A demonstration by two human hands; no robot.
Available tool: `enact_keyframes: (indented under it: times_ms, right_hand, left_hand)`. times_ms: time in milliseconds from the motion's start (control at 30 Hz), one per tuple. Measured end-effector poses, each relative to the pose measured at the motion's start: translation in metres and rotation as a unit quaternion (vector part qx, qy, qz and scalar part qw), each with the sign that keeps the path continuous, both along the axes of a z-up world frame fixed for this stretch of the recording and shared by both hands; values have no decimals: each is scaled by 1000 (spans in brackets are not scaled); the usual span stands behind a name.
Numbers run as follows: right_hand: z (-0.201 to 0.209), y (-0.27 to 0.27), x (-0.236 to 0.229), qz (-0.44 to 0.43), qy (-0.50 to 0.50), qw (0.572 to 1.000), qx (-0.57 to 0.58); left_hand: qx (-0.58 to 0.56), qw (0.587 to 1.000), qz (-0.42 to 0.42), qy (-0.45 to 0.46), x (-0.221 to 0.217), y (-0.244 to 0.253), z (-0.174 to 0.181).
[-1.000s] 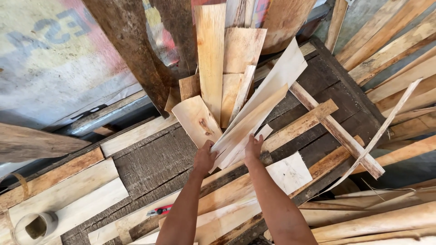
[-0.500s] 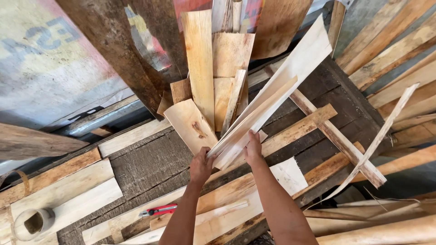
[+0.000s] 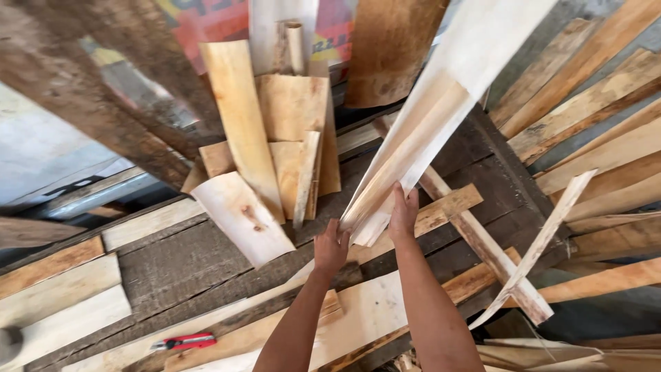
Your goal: Assembling and taping together thin sheets of wood veneer on a workbench.
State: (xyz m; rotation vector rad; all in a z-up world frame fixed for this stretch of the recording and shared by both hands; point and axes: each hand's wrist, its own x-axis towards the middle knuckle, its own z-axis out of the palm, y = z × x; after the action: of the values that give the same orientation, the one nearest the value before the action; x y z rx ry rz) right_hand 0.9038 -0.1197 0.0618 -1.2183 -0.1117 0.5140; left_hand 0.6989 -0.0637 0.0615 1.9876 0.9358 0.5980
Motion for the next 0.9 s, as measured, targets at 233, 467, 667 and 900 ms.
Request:
enact_keyframes:
  times_ms: [233, 467, 667, 900]
  right_hand:
    - [56, -3, 69, -4, -99, 987, -124]
    - [47, -4, 110, -7, -101, 985, -141]
    - [47, -1, 134, -18, -132, 981, -142]
    - [46, 22, 156, 33, -214, 970, -107]
  left_hand:
    - [47, 997, 27, 56, 106, -13, -36]
    - [-79, 992, 32, 96, 159, -10, -26]
    - [-95, 992, 18, 86, 181, -3, -10]
    - [-131, 982, -27, 135, 205, 6, 1]
